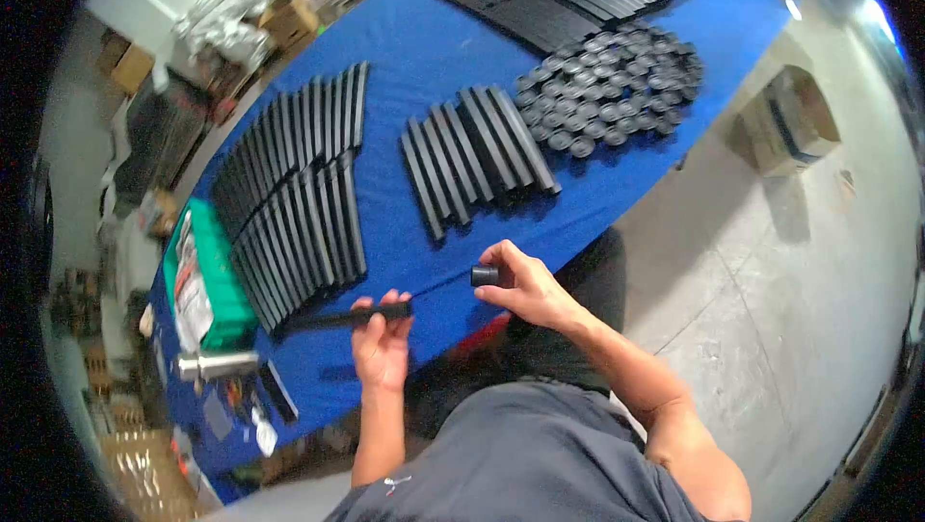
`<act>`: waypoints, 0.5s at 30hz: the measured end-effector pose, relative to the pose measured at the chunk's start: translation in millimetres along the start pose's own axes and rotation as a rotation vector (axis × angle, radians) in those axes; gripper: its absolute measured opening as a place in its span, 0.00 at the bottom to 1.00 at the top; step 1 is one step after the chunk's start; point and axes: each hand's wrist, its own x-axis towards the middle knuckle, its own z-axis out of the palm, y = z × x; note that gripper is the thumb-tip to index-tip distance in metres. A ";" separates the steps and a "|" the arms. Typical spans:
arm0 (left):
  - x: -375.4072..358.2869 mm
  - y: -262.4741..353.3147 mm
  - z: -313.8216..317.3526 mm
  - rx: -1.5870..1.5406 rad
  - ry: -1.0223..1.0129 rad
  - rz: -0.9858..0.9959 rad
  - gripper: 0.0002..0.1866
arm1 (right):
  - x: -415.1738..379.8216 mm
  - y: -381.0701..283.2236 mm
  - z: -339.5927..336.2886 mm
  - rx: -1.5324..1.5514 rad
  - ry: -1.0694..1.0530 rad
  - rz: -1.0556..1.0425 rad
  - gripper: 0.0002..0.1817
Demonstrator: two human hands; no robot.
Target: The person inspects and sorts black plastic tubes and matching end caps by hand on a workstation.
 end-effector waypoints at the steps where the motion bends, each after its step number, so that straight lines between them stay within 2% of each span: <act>1: -1.7 -0.2 7.5 0.012 0.008 -0.011 0.20 | 1.2 4.3 16.6 0.110 -0.045 -0.007 0.23; 2: -3.0 -1.2 17.3 0.019 0.013 -0.006 0.21 | 0.0 9.1 35.6 0.227 -0.097 -0.001 0.23; 3: -3.7 -0.6 23.5 0.035 -0.003 -0.005 0.21 | 0.2 8.9 45.3 0.305 -0.210 0.098 0.22; 4: -2.8 1.7 21.9 0.059 -0.033 -0.021 0.21 | 0.7 0.5 55.0 0.263 -0.187 0.014 0.22; 6: -5.4 2.2 24.4 0.089 -0.043 0.010 0.20 | 1.6 1.9 71.2 0.386 -0.214 0.011 0.22; 9: -10.8 5.2 25.5 0.097 -0.027 0.045 0.20 | -0.6 -9.5 78.5 0.488 -0.223 0.143 0.22; 12: -13.6 8.2 23.0 0.093 0.015 0.036 0.20 | 0.9 -9.4 83.3 0.516 -0.274 0.127 0.22; 15: -14.8 9.5 18.1 0.116 0.022 0.035 0.20 | 0.9 -7.6 87.4 0.499 -0.239 0.117 0.22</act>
